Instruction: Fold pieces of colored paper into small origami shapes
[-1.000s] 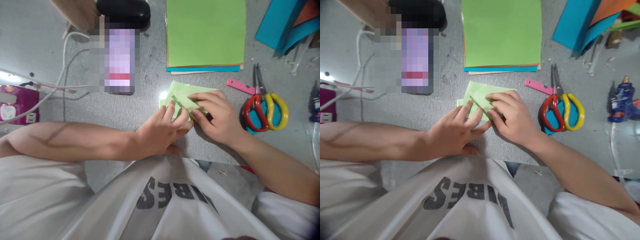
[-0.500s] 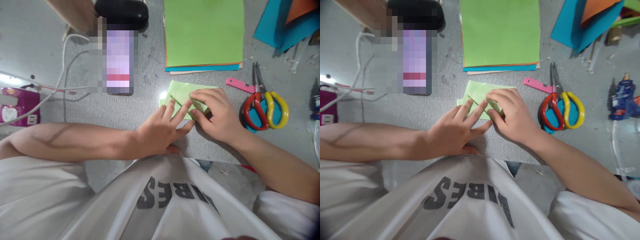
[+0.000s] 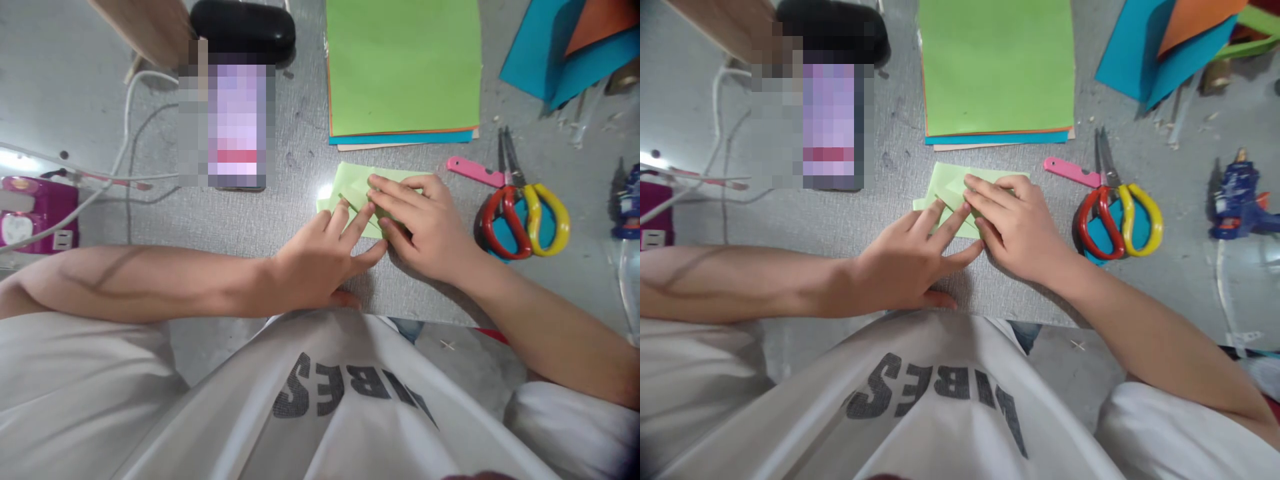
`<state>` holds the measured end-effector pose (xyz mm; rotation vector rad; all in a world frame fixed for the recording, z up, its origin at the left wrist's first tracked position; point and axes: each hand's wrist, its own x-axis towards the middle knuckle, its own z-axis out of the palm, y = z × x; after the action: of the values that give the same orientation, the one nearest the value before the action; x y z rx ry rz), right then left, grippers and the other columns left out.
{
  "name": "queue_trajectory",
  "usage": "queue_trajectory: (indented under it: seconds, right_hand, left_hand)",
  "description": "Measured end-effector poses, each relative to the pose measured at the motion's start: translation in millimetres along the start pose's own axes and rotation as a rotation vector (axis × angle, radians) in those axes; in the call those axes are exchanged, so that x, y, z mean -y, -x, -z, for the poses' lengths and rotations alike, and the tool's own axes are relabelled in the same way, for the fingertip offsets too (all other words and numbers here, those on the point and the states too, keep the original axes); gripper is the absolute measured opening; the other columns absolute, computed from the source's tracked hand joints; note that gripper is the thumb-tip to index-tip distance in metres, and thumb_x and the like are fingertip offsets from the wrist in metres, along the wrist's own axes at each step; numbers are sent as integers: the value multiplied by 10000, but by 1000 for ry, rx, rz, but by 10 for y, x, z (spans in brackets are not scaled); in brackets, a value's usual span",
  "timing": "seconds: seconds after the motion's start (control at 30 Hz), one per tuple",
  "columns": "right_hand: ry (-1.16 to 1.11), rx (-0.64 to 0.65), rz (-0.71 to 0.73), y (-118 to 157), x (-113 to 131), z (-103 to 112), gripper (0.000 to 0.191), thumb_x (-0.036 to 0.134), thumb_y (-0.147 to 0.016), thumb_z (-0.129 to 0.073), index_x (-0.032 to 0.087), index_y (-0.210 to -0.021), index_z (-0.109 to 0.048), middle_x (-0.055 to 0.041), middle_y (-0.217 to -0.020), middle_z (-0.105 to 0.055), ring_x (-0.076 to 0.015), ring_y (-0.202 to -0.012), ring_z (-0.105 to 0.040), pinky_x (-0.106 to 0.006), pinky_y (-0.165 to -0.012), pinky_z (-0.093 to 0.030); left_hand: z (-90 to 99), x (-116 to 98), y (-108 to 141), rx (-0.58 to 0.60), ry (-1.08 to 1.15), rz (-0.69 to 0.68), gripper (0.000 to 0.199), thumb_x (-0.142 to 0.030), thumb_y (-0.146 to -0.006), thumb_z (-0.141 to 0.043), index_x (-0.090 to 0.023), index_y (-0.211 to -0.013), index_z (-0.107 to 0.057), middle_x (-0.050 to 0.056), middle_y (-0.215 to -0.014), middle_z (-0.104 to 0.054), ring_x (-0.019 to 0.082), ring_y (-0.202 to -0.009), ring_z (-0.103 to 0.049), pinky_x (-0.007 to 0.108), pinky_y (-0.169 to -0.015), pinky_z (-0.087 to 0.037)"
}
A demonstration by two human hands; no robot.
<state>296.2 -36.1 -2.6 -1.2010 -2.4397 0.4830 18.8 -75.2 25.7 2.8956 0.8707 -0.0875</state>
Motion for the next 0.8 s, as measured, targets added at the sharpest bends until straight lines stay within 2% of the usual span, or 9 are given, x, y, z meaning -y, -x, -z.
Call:
queue_trajectory:
  seconds: [0.17,0.27,0.37,0.43,0.57,0.63,0.7,0.8]
  right_hand:
    - [96,99,-24,-52,-7,97,644,302,-1200,-631,268,-1831,-753,-103,-1918,-699,-508,-1493,-715,-819,-1299,-566]
    - [150,142,-11,-76,-22,138,665,317,-1201,-628,253,-1855,-731,-100,-1922,-697,-507,-1490,-714,-782,-1268,-583]
    - [184,156,2,-75,-18,144,673,317,-1200,-624,230,-1860,-724,-110,-1926,-692,-502,-1484,-714,-750,-1255,-589]
    - [195,147,3,-62,-13,130,667,322,-1210,-613,206,-1858,-721,-125,-1932,-683,-504,-1488,-713,-742,-1248,-588]
    - [198,133,-2,-32,-12,98,652,344,-1231,-594,179,-1849,-719,-159,-1941,-665,-520,-1494,-710,-754,-1214,-586]
    - [189,135,-2,-22,-7,92,651,352,-1232,-595,183,-1849,-717,-162,-1941,-663,-530,-1493,-707,-765,-1200,-585]
    - [180,134,-6,-13,3,94,652,357,-1234,-594,190,-1852,-712,-156,-1942,-665,-535,-1494,-703,-773,-1196,-581]
    - [160,124,-20,2,20,111,615,354,-1231,-610,215,-1816,-739,-145,-1930,-684,-527,-1505,-702,-765,-1213,-570]
  left_hand:
    - [-14,25,8,-12,33,-3,1217,-843,-1001,-1005,-250,-1956,-541,380,-2030,-441,682,-1732,-618,683,-1256,-576]
    - [-37,34,32,-37,49,1,1204,-868,-987,-999,-272,-1940,-569,346,-2016,-491,646,-1743,-635,693,-1298,-567]
    - [-64,21,54,-85,42,33,1280,-881,-929,-1041,-262,-1943,-563,334,-2010,-510,635,-1764,-630,697,-1350,-546]
    - [-58,9,54,-81,36,46,1364,-883,-898,-1064,-211,-1960,-532,360,-1997,-512,642,-1775,-618,695,-1356,-546]
    - [25,-2,24,-19,11,82,1477,-884,-931,-1033,54,-1930,-483,476,-1944,-496,622,-1739,-643,638,-1285,-590]
    - [74,-3,12,21,-9,106,1501,-904,-942,-1007,149,-1880,-494,514,-1921,-492,627,-1697,-662,639,-1244,-596]
    - [115,0,9,60,-28,121,1519,-931,-932,-998,164,-1863,-509,522,-1910,-499,642,-1675,-661,655,-1221,-588]
    - [160,16,13,86,-14,148,1476,-892,-918,-1035,86,-1897,-520,491,-1926,-509,649,-1646,-664,671,-1211,-564]
